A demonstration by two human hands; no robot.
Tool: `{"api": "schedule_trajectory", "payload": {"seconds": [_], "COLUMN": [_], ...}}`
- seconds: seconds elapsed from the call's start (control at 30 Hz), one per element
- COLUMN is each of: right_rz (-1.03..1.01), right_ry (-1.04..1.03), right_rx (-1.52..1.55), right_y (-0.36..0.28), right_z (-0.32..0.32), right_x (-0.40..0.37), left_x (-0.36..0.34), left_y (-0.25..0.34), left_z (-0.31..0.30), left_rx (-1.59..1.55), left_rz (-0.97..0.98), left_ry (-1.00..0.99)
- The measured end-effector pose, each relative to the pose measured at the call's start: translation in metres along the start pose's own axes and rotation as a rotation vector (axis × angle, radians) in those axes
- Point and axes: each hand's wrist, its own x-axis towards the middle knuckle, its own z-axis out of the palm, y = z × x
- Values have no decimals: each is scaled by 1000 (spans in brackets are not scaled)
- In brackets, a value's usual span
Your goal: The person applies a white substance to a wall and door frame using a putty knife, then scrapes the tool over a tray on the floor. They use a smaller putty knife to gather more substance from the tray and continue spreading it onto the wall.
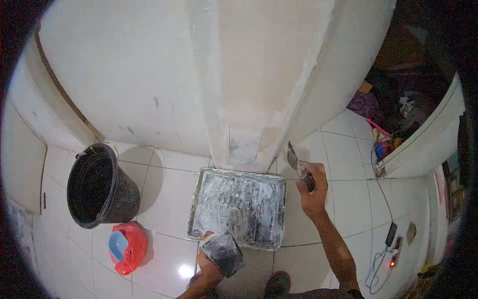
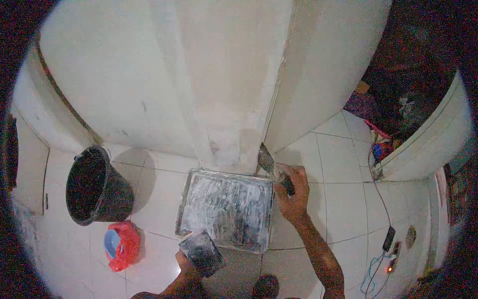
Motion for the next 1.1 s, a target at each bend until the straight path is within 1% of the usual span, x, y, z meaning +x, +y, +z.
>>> {"api": "schedule_trajectory", "payload": {"seconds": [0.03,0.07,0.1,0.13,0.2,0.23,0.3,0.33,0.4,0.43,0.5,0.53,0.6,0.63,0.7,0.73,0.8,0.83,0.9,0.93,1.0,1.03,1.1], "right_rz": [1,-61,-123,-121,-131,-130,-209,-207,-237,-232,-222,-218,-290,-286,-207,-207,-199,-199,-283,-273,-246,-234,-172], "right_ry": [-7,50,107,101,133,127,93,90,74,68,110,104,197,195,200,200,235,237,247,255,127,140,148], "right_rx": [-4,-37,-68,-71,-93,-96,-192,-194,-301,-303,-287,-290,-331,-335,-342,-342,-371,-370,-263,-264,-431,-434,-395], "right_y": [7,15,23,30,41,43,46,46,46,51,63,69,79,80,80,79,74,71,64,58,51,54,62], "right_z": [4,10,15,19,24,25,25,24,24,26,32,33,35,35,34,33,31,31,31,31,31,30,30], "right_x": [4,7,9,12,18,23,33,37,43,44,47,49,50,47,41,36,27,27,26,27,38,42,46], "left_x": [4,7,8,8,5,7,11,11,9,13,25,22,14,17,26,22,10,11,13,11,8,7,7], "left_y": [0,-1,0,1,4,4,3,4,7,5,-1,-1,1,0,-3,-1,5,4,3,2,-2,-4,-6], "left_z": [-7,-16,-13,-10,-1,-3,-5,-1,10,-1,-34,-25,4,-4,-24,-16,7,5,-3,-2,3,5,11], "left_rx": [-7,-3,1,-4,119,115,-116,-118,76,74,8,5,174,174,448,448,290,292,430,441,277,293,400], "left_rz": [-3,-5,-6,-8,-22,-24,-32,-35,-148,-153,-68,-72,-16,-21,134,134,-43,-41,89,85,3,-3,49], "left_ry": [4,-6,-17,-12,104,107,219,222,140,146,-182,-177,92,94,-9,-9,-31,-32,-16,-17,115,112,164]}}
